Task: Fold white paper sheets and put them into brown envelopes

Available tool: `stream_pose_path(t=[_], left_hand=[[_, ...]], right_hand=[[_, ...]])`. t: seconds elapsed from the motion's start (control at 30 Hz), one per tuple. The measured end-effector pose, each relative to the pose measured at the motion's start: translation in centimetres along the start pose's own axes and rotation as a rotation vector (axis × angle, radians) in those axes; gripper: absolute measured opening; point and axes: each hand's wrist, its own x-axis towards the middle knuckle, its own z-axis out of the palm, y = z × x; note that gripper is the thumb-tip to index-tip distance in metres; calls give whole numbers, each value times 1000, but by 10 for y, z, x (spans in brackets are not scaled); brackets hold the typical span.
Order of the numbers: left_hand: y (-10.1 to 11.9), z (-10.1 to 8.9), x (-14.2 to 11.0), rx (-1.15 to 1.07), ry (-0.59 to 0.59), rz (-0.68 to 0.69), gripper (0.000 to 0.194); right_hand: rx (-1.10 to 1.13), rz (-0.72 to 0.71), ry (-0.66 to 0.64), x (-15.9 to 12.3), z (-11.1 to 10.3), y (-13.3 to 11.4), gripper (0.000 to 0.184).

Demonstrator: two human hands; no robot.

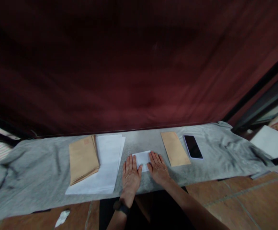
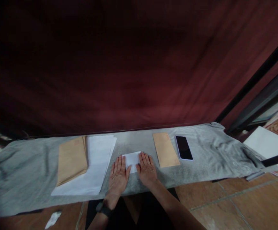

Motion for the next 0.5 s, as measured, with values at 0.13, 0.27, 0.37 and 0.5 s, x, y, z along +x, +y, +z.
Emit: stream_pose_path(t=[0.13,0.27,0.37,0.5], left_hand=[[1,-4,0,-8,17,-1,67],[3,-6,0,-4,30,-2,70],[3,-6,0,-4,38,5,68],[2,-5,0,6,29,6,66]], right_hand=[[-7,3,18,-8,-4,10,54],[-16,10,43,-12,-7,15,53],[-14,29,65,-13,-10,14,53],[23,-64,50,-16,-18,7,55]])
